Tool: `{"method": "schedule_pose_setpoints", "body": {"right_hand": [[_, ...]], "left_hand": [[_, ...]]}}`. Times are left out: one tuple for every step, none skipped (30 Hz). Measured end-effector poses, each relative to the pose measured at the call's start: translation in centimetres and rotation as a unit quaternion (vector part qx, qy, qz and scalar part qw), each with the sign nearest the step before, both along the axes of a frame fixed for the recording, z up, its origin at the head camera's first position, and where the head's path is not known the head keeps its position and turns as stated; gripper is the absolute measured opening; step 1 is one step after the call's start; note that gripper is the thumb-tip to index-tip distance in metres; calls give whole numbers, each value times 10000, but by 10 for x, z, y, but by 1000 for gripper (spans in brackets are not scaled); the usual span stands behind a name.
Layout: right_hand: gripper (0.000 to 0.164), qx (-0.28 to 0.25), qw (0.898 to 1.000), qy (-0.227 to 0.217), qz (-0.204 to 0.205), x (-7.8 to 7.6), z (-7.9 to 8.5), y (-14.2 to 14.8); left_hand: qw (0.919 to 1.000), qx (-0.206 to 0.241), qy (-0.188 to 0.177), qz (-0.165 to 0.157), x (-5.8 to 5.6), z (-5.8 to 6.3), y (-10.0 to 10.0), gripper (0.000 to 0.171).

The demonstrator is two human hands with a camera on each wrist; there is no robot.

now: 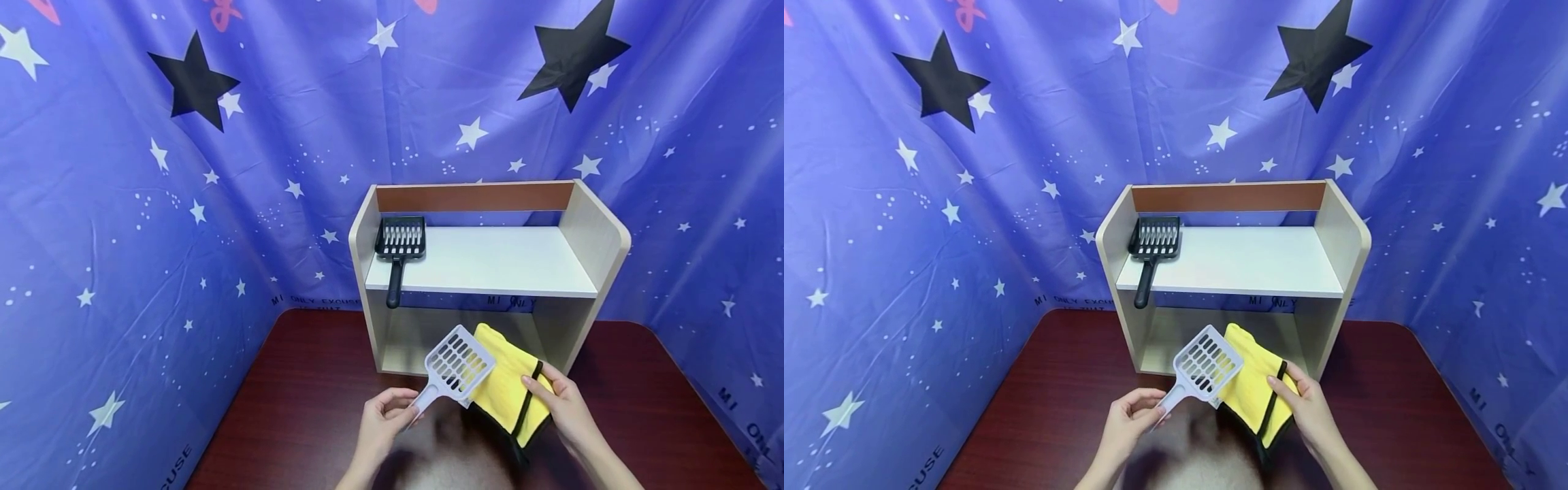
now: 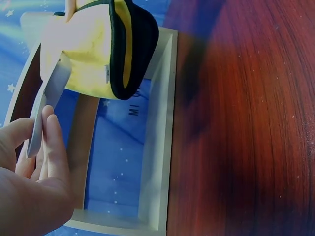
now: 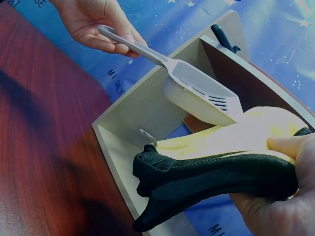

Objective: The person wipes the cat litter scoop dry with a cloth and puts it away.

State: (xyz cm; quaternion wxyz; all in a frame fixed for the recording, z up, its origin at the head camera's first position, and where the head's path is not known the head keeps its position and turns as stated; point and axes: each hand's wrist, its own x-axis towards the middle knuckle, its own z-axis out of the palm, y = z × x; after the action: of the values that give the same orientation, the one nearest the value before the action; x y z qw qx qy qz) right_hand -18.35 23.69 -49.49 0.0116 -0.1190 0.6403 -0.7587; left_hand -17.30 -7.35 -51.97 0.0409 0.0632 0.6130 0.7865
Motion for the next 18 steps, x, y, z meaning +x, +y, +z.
{"method": "schedule_pose_setpoints", "body": {"right_hand": [[36, 5, 10000, -3, -14, 0, 0, 0], [36, 18, 10000, -7, -27, 0, 0, 0], [36, 34, 10000, -9, -40, 0, 0, 0], [35, 50, 10000, -11, -55, 0, 1, 0], [35, 65, 10000, -10, -60, -1, 1, 0], [35, 75, 9999, -12, -66, -1, 1, 0], [35, 84, 9999, -10, -79, -1, 1, 0], [35, 91, 9999, -2, -90, -1, 2, -1], [35, 96, 9999, 10, -104, -1, 2, -1], [35, 96, 9999, 26, -115, -1, 1, -1], [35, 86, 9999, 42, -117, -1, 1, -1], [35, 69, 9999, 55, -117, -1, 1, -1], [36, 55, 9999, 76, -109, 0, 0, -1], [36, 34, 9999, 97, -94, 0, -1, -1], [36, 11, 9999, 111, -82, 0, -1, -1], [36, -15, 9999, 129, -72, 0, -2, -2], [37, -39, 9999, 142, -62, 0, -3, -2], [37, -55, 9998, 157, -64, 1, -4, -3]], "left_hand": [[10000, 1, 9, -38, 0, 0, 0, 39], [10000, -38, 21, -62, 1, -1, 1, 38], [9999, -72, 27, -88, 1, -2, 2, 38], [9999, -126, 23, -105, 1, -2, 3, 38], [9997, -197, 25, -123, 2, -2, 3, 36], [9995, -281, 38, -150, 3, -2, 5, 36], [9991, -376, 52, -172, 3, -2, 6, 35], [9986, -484, 86, -187, 4, -2, 7, 34], [9981, -564, 114, -208, 4, -2, 9, 33], [9975, -653, 160, -222, 5, -1, 10, 33], [9968, -735, 196, -239, 6, -1, 11, 32], [9962, -806, 227, -252, 6, -1, 12, 31], [9956, -854, 254, -272, 7, 0, 14, 30], [9952, -885, 280, -293, 8, 0, 15, 30], [9949, -913, 279, -312, 9, 1, 16, 29], [9947, -928, 283, -336, 10, 1, 17, 29], [9946, -925, 298, -361, 11, 2, 17, 29], [9945, -929, 298, -384, 11, 2, 18, 29]]}}
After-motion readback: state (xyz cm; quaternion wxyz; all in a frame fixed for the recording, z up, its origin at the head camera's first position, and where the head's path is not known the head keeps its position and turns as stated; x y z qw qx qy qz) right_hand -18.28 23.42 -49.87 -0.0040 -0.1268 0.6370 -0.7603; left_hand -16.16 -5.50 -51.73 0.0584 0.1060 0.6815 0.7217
